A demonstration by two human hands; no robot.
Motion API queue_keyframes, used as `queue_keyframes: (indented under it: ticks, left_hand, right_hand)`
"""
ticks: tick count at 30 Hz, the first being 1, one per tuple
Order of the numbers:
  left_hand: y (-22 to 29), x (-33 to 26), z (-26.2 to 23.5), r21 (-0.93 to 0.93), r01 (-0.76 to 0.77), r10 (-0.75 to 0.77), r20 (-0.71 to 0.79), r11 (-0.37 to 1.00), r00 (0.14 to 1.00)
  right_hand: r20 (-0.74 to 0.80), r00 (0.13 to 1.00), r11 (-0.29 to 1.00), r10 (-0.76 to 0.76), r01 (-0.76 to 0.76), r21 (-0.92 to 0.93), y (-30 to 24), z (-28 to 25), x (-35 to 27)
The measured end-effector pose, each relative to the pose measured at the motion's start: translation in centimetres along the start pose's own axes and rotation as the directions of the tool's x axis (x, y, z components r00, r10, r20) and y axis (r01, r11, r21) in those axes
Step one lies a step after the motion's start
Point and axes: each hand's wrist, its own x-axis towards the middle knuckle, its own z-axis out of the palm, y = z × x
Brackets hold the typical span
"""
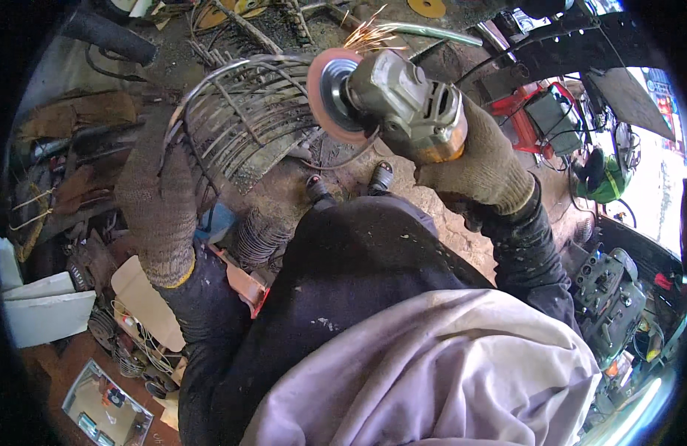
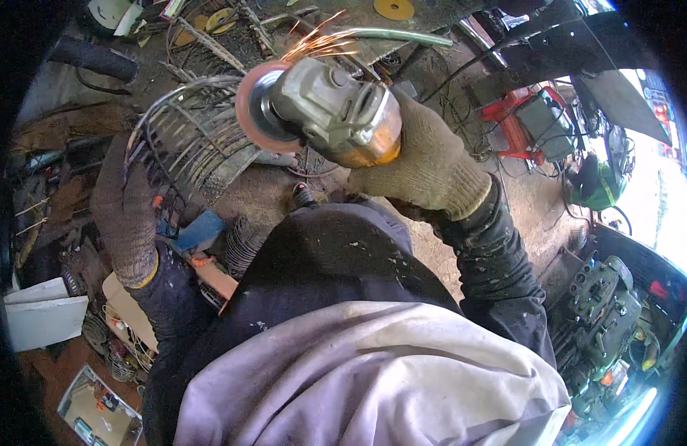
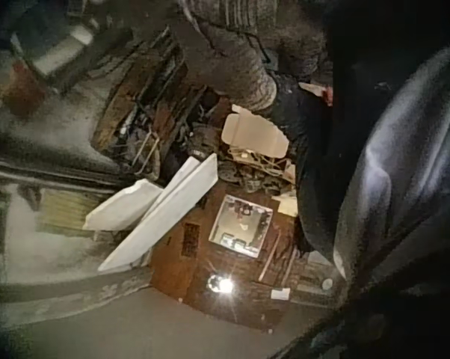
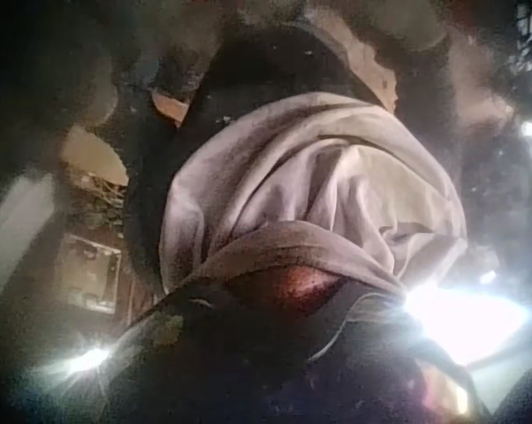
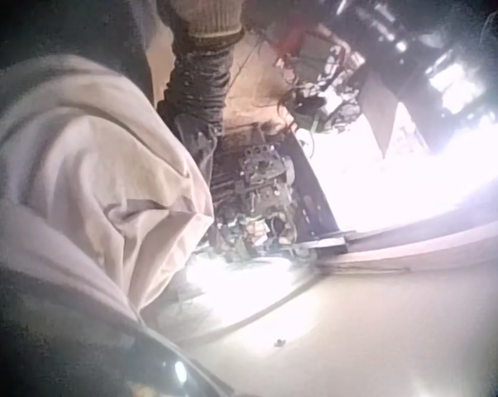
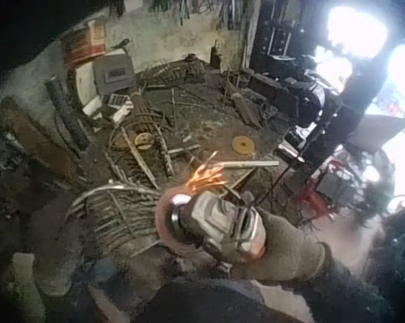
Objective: The person uses an angle grinder to smooth and shape the surface and edges of a curved metal grating, rotating the object by hand to reach different sections of the frame.
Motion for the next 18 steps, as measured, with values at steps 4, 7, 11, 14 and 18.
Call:
queue_keyframes:
  ticks: [4, 7, 11, 14, 18]
  left_hand:
    - [0.1, 0.2, 0.1, 0.006, -0.024, 0.024, 0.022, 1.000, 0.999]
    - [0.8, -0.1, -0.1, 0.028, 0.053, -0.054, 0.040, 0.998, 0.998]
    - [-0.1, 0.0, -0.1, 0.094, -0.083, 0.078, 0.058, 0.992, 0.995]
    - [-0.7, -0.6, -0.3, 0.084, -0.046, 0.042, 0.051, 0.995, 0.998]
    - [-1.2, -0.4, -0.1, -0.016, -0.003, 0.004, 0.043, 1.000, 0.999]
  right_hand:
    - [-0.018, 0.997, 0.979, -0.081, 0.083, 0.185, 2.1, -0.2, -0.7]
    - [0.008, 0.992, 0.987, -0.123, 0.121, 0.108, 1.6, -0.8, -0.2]
    - [0.051, 0.996, 0.989, -0.073, 0.065, 0.132, 0.3, -1.0, 0.1]
    - [0.098, 0.995, 0.964, -0.022, -0.005, 0.264, 1.5, -1.8, -0.8]
    - [0.134, 0.991, 0.985, 0.008, -0.031, 0.170, 0.5, -1.9, -0.5]
